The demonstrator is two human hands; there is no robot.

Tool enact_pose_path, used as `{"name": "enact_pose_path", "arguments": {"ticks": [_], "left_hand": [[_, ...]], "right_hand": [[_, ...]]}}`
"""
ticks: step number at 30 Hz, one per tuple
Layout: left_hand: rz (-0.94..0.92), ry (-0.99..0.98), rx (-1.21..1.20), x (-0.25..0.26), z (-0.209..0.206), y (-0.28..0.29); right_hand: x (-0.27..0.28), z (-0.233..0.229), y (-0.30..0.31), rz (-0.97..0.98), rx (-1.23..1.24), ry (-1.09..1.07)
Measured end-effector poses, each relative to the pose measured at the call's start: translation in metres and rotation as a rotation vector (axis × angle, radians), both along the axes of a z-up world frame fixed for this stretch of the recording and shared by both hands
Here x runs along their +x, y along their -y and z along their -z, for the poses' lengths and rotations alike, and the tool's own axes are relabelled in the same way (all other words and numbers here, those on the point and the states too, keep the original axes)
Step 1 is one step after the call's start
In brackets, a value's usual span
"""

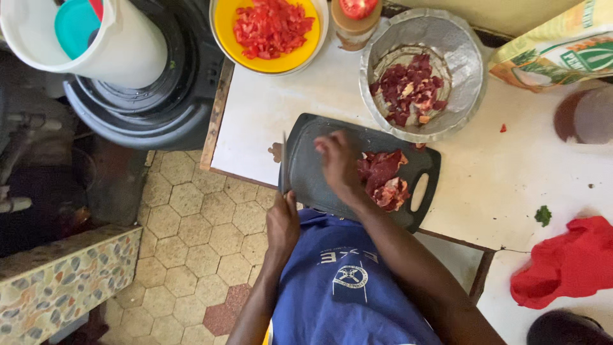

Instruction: The person cuts raw meat into small pieces on a black cutting board using a knife. The cut pieces are transferred into a metal bowl. Chopped tomatoes and onions are visible in separate bowls nearby.

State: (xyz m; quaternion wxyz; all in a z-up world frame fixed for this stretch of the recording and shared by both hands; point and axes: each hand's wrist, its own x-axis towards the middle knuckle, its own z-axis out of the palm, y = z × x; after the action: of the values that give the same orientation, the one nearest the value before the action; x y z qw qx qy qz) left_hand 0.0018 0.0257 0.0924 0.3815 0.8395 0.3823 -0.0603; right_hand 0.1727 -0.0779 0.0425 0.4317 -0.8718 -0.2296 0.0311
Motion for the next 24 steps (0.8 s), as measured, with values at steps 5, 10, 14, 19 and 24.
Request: {"name": "enact_pose_path", "arguments": {"ticks": [5, 10, 14, 19, 24], "left_hand": [[-0.017, -0.047, 0.023, 0.000, -0.015, -0.006], [0.009, -0.029, -0.038, 0.000, 0.005, -0.005], [0.111, 0.015, -0.009, 0.007, 0.008, 0.007], [0.151, 0.094, -0.008, 0.013, 0.004, 0.015], [0.137, 0.075, -0.064, 0.009, 0.005, 0.008]], "right_hand": [[0.056, -0.127, 0.055, 0.139, 0.065, 0.270], [0.063, -0.089, 0.084, 0.147, -0.148, 0.323], [0.001, -0.020, 0.075, -0.157, -0.454, 0.125], [-0.011, 0.020, 0.069, -0.265, -0.568, 0.034], [0.011, 0.006, 0.060, -0.152, -0.395, -0.068]]}}
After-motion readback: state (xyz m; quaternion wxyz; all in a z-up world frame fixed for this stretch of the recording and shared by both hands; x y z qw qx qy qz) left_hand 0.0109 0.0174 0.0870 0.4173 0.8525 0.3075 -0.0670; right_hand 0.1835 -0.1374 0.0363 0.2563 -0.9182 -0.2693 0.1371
